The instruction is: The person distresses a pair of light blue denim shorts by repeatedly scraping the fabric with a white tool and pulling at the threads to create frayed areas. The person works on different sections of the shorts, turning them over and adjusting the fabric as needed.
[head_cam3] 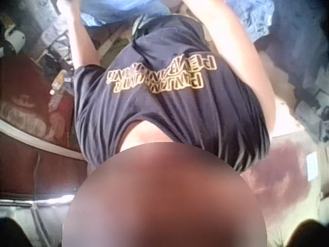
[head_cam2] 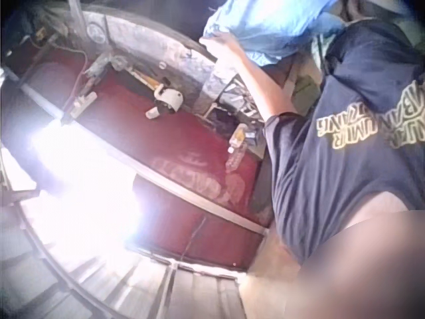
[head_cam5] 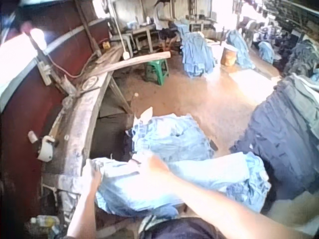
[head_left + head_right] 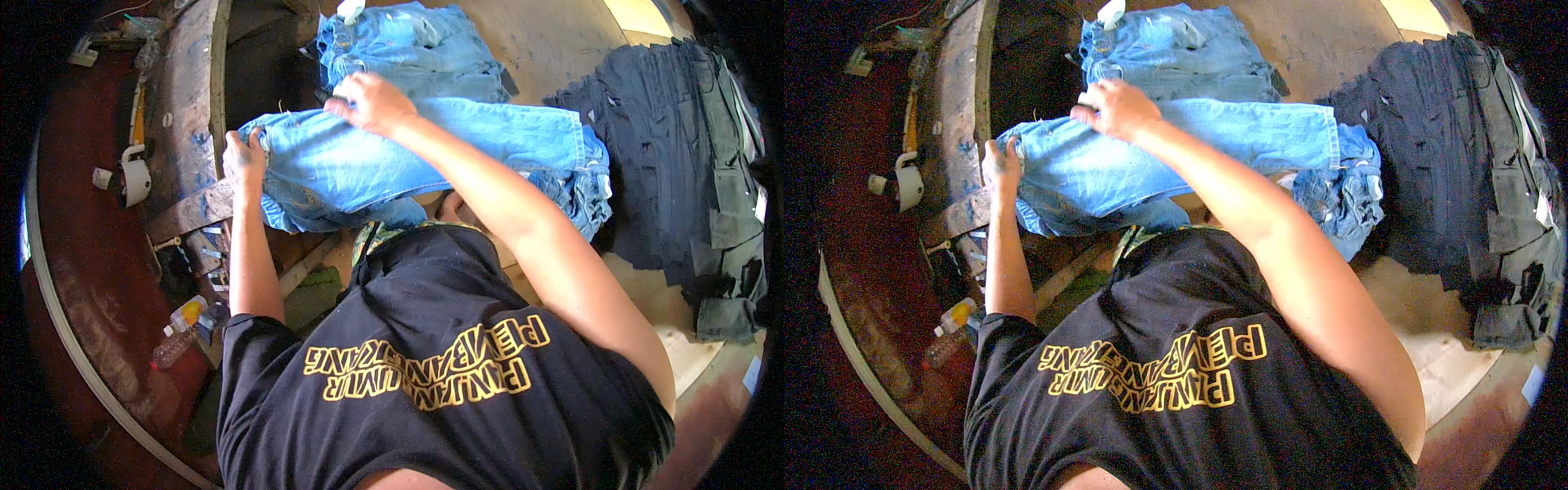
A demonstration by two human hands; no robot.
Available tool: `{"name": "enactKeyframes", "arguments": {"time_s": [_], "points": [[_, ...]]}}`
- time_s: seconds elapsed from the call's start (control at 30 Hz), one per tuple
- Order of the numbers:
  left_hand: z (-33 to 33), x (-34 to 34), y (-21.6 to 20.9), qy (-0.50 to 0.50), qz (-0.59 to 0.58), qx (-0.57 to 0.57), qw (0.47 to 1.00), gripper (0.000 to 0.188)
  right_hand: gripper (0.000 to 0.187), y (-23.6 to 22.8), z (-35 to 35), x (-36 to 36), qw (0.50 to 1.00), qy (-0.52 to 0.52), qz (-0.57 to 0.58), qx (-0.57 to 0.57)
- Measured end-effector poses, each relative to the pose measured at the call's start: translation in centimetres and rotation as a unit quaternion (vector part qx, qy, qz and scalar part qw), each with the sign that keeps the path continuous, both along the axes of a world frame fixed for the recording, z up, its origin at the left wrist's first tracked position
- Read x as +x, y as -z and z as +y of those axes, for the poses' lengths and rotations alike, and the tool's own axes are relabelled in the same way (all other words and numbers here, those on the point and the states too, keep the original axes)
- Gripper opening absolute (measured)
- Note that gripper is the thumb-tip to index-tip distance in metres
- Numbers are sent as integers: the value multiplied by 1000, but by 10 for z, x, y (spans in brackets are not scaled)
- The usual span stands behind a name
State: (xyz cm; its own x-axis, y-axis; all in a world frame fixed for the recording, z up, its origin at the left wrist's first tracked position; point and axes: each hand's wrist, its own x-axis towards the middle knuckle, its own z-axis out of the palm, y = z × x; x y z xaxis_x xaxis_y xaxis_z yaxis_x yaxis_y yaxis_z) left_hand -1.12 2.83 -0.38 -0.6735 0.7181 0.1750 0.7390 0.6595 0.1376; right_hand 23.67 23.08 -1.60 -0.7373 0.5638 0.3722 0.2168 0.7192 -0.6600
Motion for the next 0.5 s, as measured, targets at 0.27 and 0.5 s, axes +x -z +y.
{"name": "enactKeyframes", "arguments": {"time_s": [0.27,0.5], "points": [[117,94,-20,366,-207,82,904,43,18,16,-67,79,968,218,74,-99],[194,76,75,469,-422,-128,765,56,27,50,-87,73,987,156,28,14]]}}
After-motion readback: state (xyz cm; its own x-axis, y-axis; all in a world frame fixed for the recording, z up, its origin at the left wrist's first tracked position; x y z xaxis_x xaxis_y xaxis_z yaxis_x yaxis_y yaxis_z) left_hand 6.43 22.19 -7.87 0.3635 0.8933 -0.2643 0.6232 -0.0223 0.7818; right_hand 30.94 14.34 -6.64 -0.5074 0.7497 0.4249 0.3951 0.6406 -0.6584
